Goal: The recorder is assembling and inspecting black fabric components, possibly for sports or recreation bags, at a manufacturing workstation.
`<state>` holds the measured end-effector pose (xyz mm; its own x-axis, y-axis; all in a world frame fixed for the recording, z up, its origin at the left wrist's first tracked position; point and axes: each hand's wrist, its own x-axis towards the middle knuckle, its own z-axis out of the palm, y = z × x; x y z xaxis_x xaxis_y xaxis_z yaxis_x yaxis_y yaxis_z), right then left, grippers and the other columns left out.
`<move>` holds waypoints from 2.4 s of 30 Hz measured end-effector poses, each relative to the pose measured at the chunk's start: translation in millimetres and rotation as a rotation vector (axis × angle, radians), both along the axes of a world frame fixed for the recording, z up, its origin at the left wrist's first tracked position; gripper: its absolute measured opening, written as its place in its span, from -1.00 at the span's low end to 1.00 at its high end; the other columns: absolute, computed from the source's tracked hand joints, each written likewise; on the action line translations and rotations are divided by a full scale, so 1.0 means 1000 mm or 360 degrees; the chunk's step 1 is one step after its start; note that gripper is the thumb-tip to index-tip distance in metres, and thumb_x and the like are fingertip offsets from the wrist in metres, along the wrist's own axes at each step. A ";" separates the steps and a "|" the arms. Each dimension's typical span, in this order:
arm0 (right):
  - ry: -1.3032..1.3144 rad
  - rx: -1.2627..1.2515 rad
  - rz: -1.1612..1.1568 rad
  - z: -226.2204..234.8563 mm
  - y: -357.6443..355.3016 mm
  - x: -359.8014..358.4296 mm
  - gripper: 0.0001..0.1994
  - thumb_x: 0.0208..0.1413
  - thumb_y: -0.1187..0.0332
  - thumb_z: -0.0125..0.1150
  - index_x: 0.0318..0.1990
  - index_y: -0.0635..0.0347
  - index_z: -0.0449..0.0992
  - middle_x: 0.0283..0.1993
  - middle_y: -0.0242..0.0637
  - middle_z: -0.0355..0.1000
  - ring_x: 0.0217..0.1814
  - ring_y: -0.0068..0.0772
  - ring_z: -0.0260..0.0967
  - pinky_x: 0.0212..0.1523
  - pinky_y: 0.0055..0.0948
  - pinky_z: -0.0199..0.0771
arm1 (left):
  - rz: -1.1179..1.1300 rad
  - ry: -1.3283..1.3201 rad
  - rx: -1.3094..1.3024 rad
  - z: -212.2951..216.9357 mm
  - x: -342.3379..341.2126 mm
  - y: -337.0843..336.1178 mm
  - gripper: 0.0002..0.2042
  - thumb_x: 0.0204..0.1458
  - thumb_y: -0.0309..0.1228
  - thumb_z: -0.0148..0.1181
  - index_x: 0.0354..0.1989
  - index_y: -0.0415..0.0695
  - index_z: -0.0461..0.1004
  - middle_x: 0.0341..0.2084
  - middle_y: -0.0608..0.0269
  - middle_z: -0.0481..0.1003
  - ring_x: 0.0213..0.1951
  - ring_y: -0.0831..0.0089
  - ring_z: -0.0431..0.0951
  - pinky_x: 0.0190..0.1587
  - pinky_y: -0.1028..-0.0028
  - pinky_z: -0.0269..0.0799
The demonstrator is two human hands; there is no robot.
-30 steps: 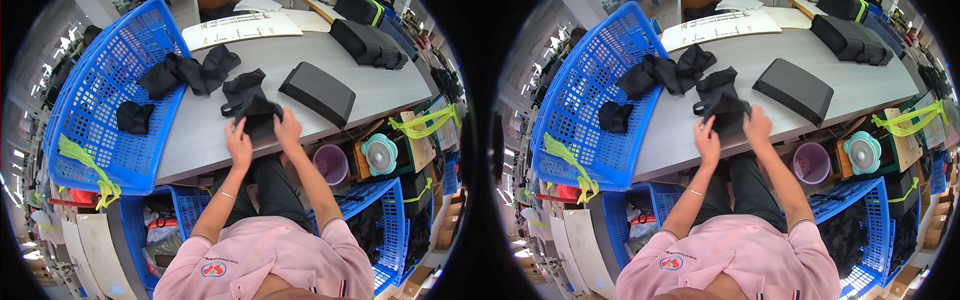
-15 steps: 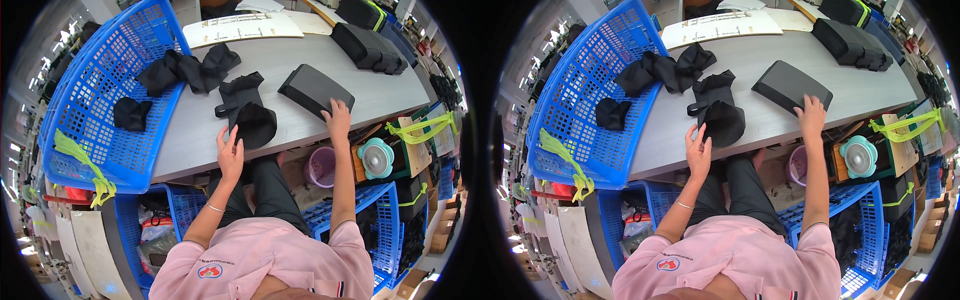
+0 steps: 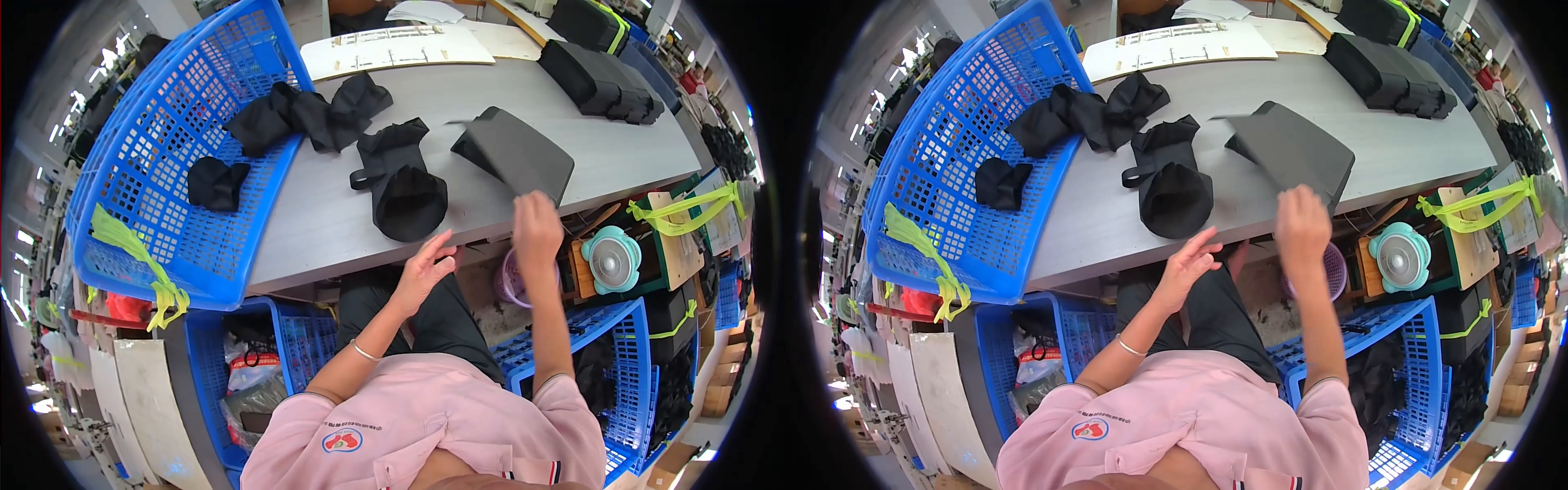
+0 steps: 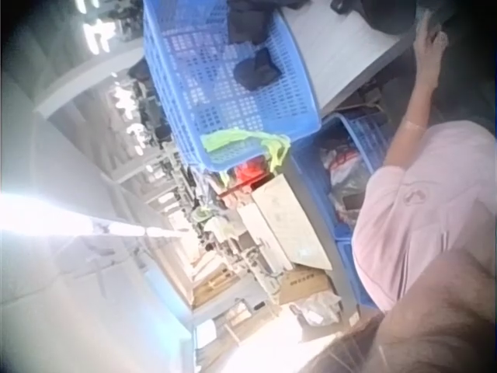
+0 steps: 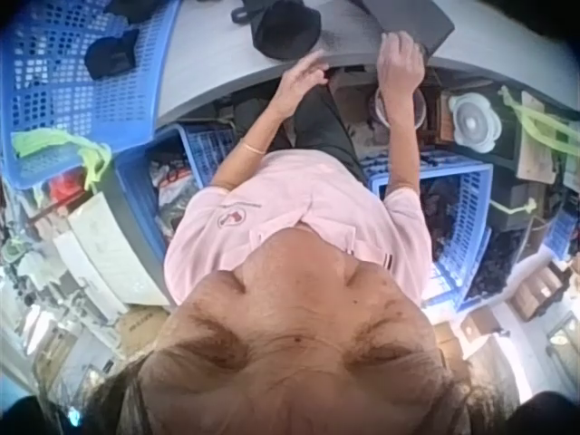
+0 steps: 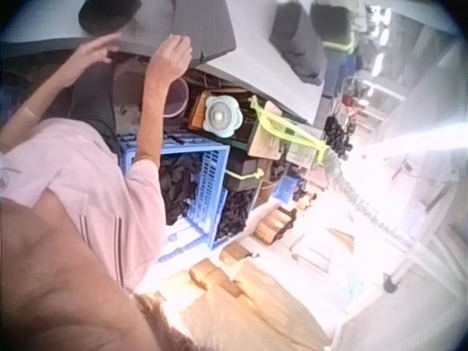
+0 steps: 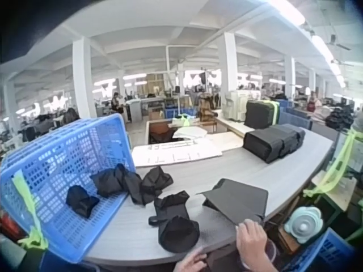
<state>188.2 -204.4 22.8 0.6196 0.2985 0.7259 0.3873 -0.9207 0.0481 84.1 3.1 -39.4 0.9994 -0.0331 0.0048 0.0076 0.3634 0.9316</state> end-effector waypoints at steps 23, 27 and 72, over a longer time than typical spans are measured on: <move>0.0939 0.1038 0.0392 -0.005 0.064 -0.152 -0.78 0.20 0.35 0.25 -0.07 0.26 0.46 -0.43 -0.23 0.41 -0.48 -0.46 0.35 -0.40 -0.46 0.36 | -0.0066 0.0447 -0.0957 0.020 -0.022 0.021 -0.62 0.08 -0.40 0.31 0.04 -0.27 0.43 -0.21 0.06 0.60 -0.10 0.17 0.62 0.07 0.20 0.53; 0.1199 0.0971 0.0538 -0.013 0.059 -0.149 -0.46 0.20 0.30 0.25 0.27 0.34 0.25 -0.04 -0.04 0.48 -0.09 -0.22 0.50 -0.04 -0.37 0.45 | -0.0035 0.0270 -0.0678 0.022 -0.026 0.020 -0.66 0.12 -0.36 0.29 -0.01 -0.27 0.45 -0.19 0.04 0.60 -0.11 0.24 0.62 0.03 0.23 0.54; 0.2149 0.3404 0.0977 -0.038 0.101 -0.060 -0.64 0.22 0.38 0.19 0.13 0.29 0.42 0.06 -0.17 0.49 0.01 -0.32 0.52 0.00 -0.29 0.63 | 0.0998 -0.0559 0.1116 0.044 -0.029 0.005 -0.36 -0.18 -0.79 0.19 0.20 -0.13 0.44 0.11 0.17 0.36 -0.24 0.49 0.44 -0.32 0.59 0.41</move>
